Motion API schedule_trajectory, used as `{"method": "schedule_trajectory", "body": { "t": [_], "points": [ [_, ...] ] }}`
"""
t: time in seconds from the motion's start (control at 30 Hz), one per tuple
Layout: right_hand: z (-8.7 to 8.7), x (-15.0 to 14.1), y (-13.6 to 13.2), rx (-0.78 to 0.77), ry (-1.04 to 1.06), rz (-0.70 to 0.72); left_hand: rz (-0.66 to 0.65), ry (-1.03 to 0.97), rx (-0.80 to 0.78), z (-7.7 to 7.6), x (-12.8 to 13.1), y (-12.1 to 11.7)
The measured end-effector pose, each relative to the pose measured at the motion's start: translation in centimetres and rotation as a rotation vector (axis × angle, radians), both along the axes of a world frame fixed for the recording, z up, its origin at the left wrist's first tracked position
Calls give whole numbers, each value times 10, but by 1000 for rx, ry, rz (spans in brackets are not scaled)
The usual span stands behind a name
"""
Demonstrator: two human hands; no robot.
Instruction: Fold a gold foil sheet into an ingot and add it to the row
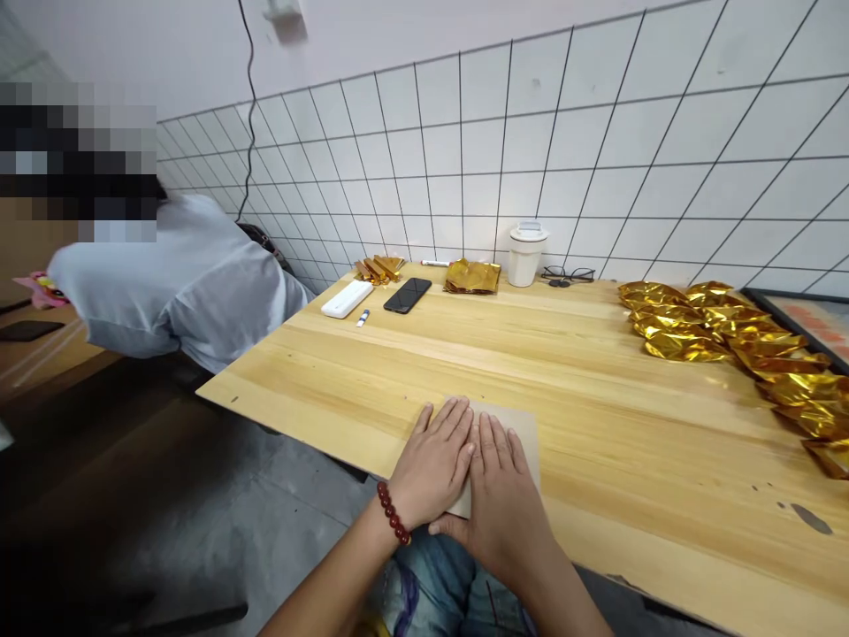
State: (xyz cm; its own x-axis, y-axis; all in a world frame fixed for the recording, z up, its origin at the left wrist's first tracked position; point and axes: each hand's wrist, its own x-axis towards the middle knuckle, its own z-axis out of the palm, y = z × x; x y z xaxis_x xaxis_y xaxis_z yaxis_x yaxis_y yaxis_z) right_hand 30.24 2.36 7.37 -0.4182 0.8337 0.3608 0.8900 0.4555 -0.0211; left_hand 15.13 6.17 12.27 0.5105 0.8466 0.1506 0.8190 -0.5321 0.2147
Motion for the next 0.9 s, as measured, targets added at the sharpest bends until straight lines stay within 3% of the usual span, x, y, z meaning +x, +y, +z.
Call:
{"method": "schedule_trajectory", "body": {
  "t": [0.17,0.47,0.57,0.7,0.8,0.9],
  "points": [
    [8,9,-6,-47,7,-3,-6,16,5,2,0,1],
    [3,70,-51,-98,-50,-155,7,-1,9,-6,2,1],
    [13,52,-45,-39,-52,-181,11,-9,11,-5,3,1],
    [24,6,-16,-41,-11,-138,-2,14,10,-3,2,1],
    [20,-9,1,-129,15,-127,-10,40,-8,0,2,2],
    [12,-2,0,-151,7,-115,-35,53,-16,1,0,3]
  ]
}}
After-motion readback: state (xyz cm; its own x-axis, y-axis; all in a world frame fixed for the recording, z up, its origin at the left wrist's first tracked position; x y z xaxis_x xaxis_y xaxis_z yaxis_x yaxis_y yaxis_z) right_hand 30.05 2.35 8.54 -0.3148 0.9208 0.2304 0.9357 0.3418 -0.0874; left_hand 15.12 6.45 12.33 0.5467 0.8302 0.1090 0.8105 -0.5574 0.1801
